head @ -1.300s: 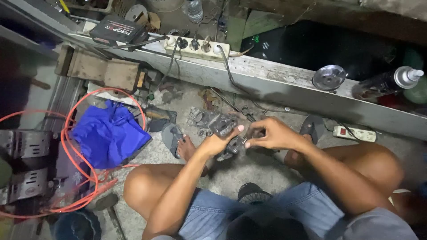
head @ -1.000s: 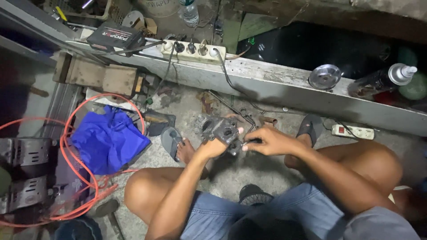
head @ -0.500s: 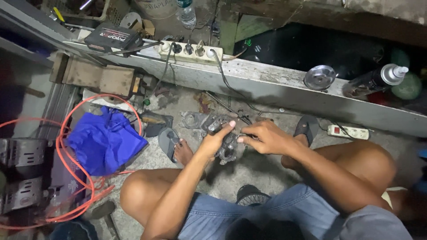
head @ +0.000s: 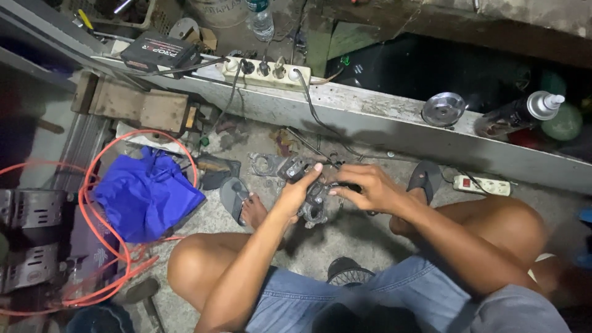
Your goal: Disassembling and inspecting a motorcycle carburetor to clean or repair internal components.
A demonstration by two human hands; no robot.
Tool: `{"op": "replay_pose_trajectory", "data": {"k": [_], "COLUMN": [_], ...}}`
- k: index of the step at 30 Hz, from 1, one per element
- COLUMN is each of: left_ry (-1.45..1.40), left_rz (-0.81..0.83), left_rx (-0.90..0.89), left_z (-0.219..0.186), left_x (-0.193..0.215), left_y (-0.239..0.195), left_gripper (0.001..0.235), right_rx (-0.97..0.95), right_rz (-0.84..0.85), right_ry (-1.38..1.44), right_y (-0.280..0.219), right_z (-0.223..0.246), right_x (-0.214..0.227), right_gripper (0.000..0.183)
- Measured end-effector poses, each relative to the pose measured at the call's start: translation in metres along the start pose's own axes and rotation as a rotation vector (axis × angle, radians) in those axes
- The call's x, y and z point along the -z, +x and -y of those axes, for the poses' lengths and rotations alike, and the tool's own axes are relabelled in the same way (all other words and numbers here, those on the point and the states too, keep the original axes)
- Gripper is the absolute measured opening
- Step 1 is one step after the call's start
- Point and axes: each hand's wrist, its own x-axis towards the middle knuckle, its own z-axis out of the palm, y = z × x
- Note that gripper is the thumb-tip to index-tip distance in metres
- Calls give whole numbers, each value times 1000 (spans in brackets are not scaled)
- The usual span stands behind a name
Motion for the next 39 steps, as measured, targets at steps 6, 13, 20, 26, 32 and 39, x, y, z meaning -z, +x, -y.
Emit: {"op": "replay_pose_trajectory", "data": {"k": [6,13,20,26,32,39], "left_ry": [-198,-239,-174,-303,-347,-482], "left_rz": [5,14,19,56,81,140], "left_rx": [-2,-21,-8,7,3,11], "left_z": [25,-3,1,6,-11,-1], "left_x": [10,-1,8,5,2,10], "left_y": [13,-22,-9,-10,-24,-10], "left_gripper": [95,95,100,89,85,69], "right_rx": [18,79,121,171,184,100], "right_rz": [78,83,84,45,-37,-75], "right_ry": [-6,-104,-158,-169,-87,245], "right_y": [7,14,1,1,0,10], "right_z": [6,14,-4,-5,-14,-6], "right_x": [8,16,7,2,-10,-12], "right_gripper": [8,14,15,19,25,27]}}
